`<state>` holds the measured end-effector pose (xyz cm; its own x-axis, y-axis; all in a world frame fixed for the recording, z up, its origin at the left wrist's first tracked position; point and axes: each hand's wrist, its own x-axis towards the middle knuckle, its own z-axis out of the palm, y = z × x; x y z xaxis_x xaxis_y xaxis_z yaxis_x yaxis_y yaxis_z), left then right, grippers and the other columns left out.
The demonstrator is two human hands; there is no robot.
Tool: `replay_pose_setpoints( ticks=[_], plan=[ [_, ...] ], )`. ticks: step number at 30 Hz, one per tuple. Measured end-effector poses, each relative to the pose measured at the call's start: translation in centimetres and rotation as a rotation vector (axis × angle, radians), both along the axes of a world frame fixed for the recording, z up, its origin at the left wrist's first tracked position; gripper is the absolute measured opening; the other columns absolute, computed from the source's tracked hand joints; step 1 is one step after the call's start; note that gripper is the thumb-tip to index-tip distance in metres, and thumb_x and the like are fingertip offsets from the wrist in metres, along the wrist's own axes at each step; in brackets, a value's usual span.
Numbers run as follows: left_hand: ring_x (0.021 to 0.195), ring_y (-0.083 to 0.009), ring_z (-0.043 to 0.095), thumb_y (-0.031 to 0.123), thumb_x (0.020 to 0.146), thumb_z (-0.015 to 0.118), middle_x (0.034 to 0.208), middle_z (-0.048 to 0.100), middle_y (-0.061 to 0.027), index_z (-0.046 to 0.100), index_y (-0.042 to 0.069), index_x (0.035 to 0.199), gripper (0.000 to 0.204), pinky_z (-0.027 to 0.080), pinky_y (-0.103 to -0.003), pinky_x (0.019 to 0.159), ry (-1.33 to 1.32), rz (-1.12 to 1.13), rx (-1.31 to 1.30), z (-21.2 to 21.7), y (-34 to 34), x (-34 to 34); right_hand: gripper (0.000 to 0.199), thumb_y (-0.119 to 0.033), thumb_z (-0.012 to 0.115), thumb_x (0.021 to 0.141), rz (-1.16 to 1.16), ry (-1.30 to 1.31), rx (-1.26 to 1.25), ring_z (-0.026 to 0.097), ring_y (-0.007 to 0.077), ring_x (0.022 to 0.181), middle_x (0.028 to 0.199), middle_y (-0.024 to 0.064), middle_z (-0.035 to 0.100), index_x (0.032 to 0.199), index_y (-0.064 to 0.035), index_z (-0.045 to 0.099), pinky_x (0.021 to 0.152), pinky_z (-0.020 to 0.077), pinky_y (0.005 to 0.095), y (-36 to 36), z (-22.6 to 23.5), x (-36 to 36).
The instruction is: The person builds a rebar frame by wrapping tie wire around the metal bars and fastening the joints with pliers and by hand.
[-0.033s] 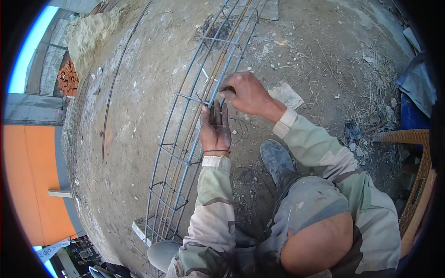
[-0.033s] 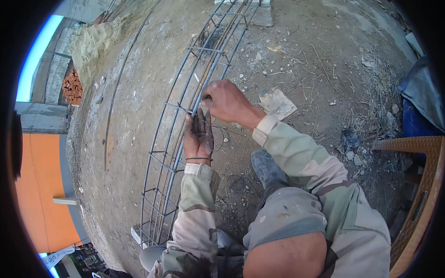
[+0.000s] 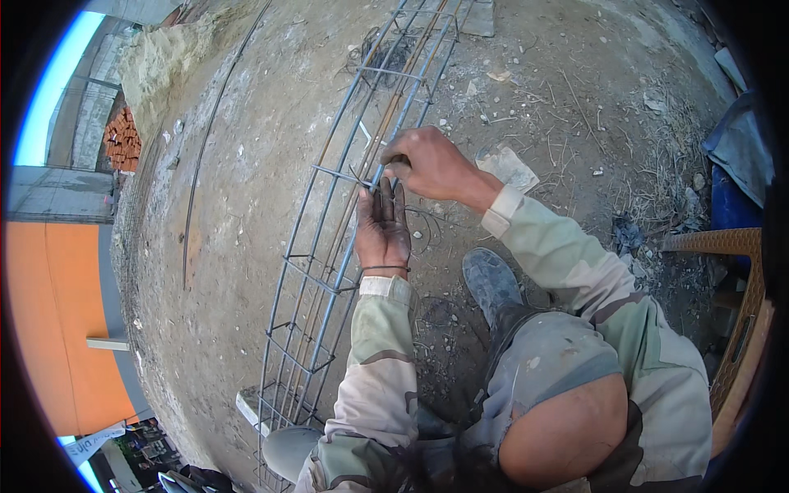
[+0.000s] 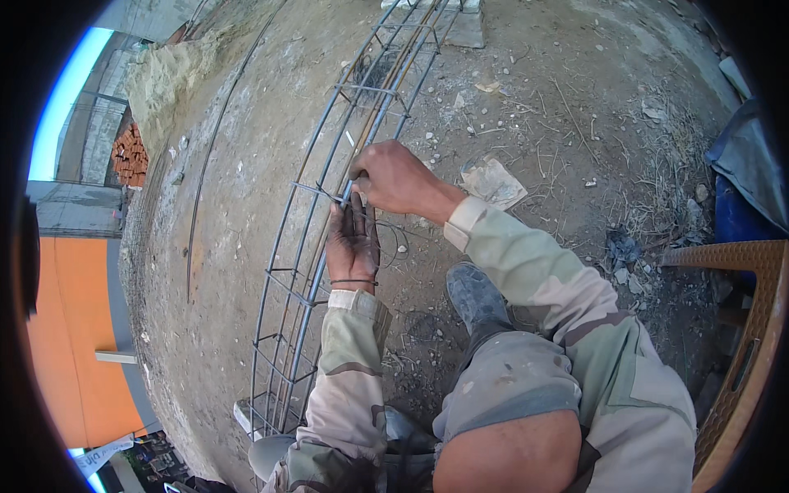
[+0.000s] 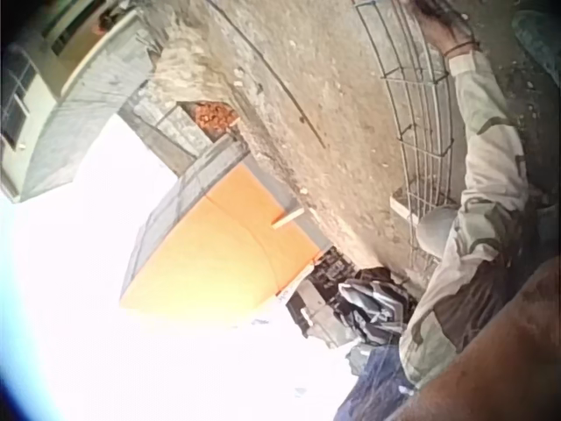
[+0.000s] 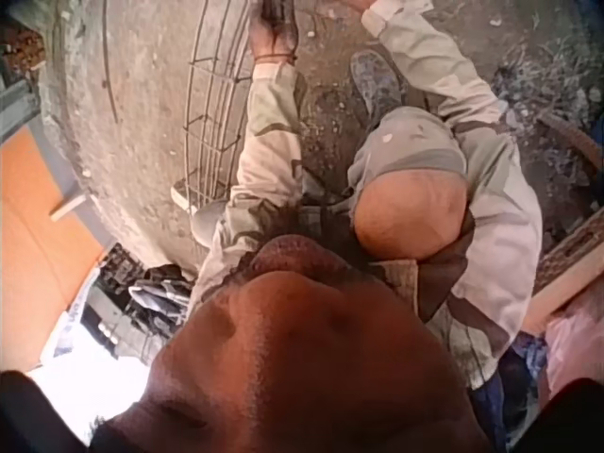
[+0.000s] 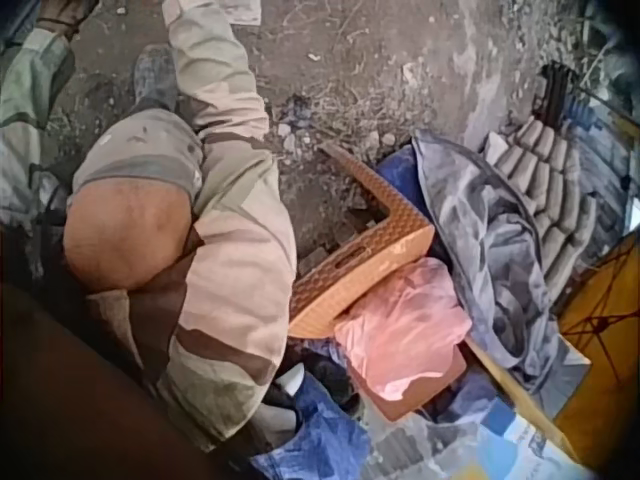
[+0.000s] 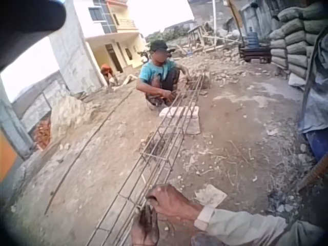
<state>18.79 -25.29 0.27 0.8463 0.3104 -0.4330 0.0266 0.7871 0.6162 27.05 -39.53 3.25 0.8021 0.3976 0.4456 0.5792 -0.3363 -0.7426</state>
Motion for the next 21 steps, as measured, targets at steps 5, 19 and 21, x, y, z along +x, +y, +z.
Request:
replay_pose_setpoints(
  ticks=[5,19,21],
  plan=[
    [0.120,-0.0221,0.057,0.025,0.100,0.062,0.127,0.063,-0.0071,0.059,0.004,0.124,0.032,0.047,-0.038,0.107,0.013,-0.004,-0.077,0.3,0.3,0.0,0.018,-0.007,0.075,0.075,0.168,-0.156,-0.140,0.066,0.0353,0.095,0.096,0.0158,0.069,0.091,0.0011,0.075,0.086,0.0523,0.0440,1.9,0.4,1.7],
    [0.123,-0.0218,0.054,0.036,0.096,0.066,0.133,0.059,-0.0053,0.055,0.007,0.133,0.049,0.045,-0.038,0.108,-0.075,0.058,-0.082,-0.2,-0.4,-0.5,0.023,-0.014,0.078,0.077,0.300,-0.060,-0.044,0.066,0.0340,0.095,0.091,0.0144,0.069,0.096,-0.0009,0.075,0.086,0.0506,0.0443,1.9,0.5,1.9],
    [0.125,-0.0225,0.053,0.036,0.096,0.066,0.133,0.059,-0.0047,0.054,0.007,0.134,0.049,0.044,-0.039,0.109,-0.094,0.035,-0.083,-0.3,-0.1,-0.5,0.022,-0.015,0.078,0.077,0.304,-0.114,-0.076,0.067,0.0342,0.092,0.089,0.0152,0.069,0.094,-0.0001,0.075,0.083,0.0513,0.0444,2.2,0.8,1.9]
  ],
)
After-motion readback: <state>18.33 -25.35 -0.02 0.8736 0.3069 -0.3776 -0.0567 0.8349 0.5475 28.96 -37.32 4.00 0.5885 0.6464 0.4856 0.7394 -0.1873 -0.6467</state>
